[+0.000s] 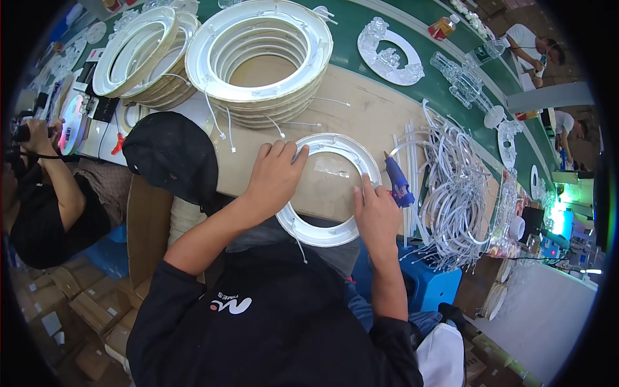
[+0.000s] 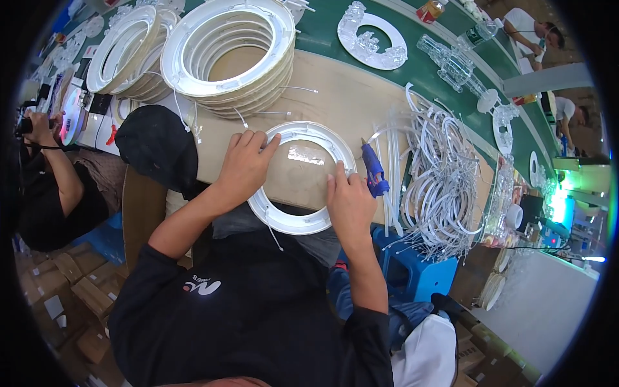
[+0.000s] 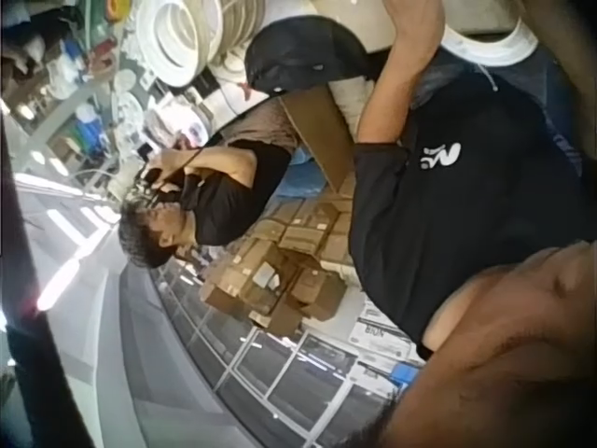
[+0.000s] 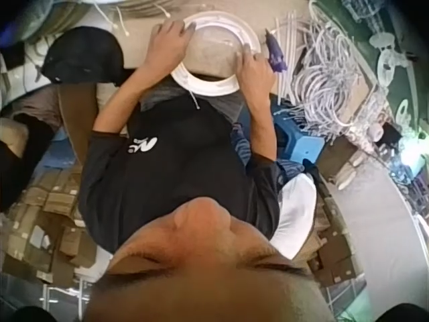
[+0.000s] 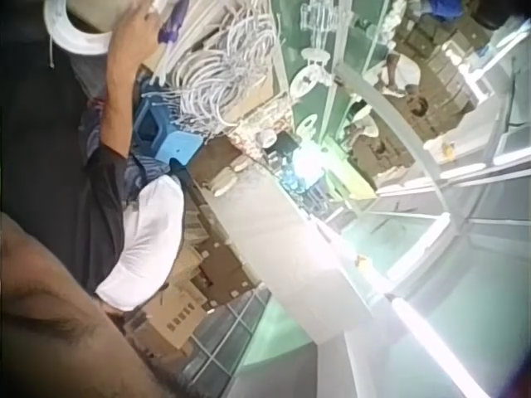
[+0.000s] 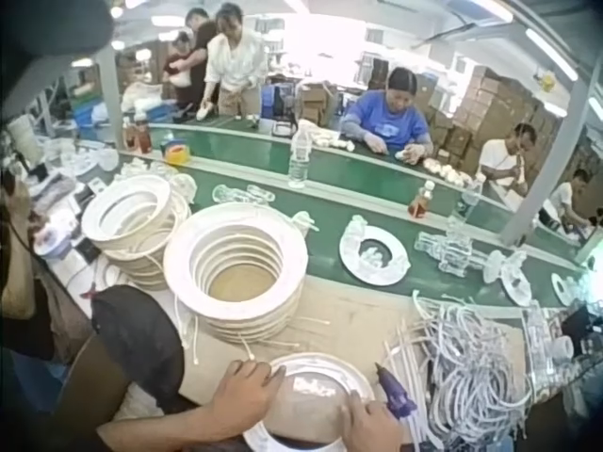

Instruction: Apply hot glue and attach wires to circular light fixture components.

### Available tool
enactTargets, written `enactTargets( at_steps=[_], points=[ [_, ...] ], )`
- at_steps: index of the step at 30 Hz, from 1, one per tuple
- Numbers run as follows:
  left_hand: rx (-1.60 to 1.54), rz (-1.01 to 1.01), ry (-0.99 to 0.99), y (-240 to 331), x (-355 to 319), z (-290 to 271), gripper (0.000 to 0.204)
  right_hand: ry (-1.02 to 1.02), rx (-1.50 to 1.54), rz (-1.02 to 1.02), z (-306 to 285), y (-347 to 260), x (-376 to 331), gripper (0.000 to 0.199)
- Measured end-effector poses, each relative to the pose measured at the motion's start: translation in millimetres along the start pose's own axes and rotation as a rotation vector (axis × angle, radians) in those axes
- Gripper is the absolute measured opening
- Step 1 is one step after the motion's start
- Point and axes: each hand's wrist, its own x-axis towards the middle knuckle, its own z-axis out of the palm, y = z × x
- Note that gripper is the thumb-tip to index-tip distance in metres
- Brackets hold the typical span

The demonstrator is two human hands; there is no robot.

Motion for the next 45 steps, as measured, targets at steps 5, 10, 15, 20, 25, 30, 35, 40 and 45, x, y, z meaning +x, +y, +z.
enactTargets(
  at_steps=[5,10,15,20,25,30,35,40,45],
  points=[
    [0.062,0.029,-0.035,3.6,1.0,2.4,0.040,0.011,0.011,-0.008,2.1,1.4,-0.2,0.036],
    [0.109,0.054,-0.063,3.6,-3.6,5.7,0.043,0.011,0.011,0.006,2.2,0.7,-0.4,0.037],
    [0.029,-0.001,-0.034,2.9,0.9,4.4,0.060,0.032,0.016,-0.001,4.4,0.9,-2.3,0.038],
    [0.010,0.034,-0.146,-3.2,4.5,-3.4,0.074,0.031,0.023,0.010,5.3,-0.2,-4.1,0.038],
    [-0.086,0.116,-0.465,-21.5,24.9,-35.4,0.101,0.030,0.016,-0.009,5.6,1.3,-3.0,0.039],
    [0.075,0.149,-0.564,-8.5,24.4,-34.6,0.124,0.032,0.039,0.012,7.4,-0.3,-1.7,0.040],
    [0.050,0.128,-0.601,-3.5,23.5,-34.9,0.128,0.027,0.014,0.022,7.6,-2.8,-3.7,0.041],
    [-0.011,0.131,-0.562,1.6,23.8,-31.6,0.128,0.020,0.059,0.062,-10.0,-13.2,-9.7,0.036],
    [0.038,0.099,-0.566,-1.2,19.3,-33.9,0.127,-0.036,0.419,0.109,-49.0,6.9,-39.6,0.024]
  ],
)
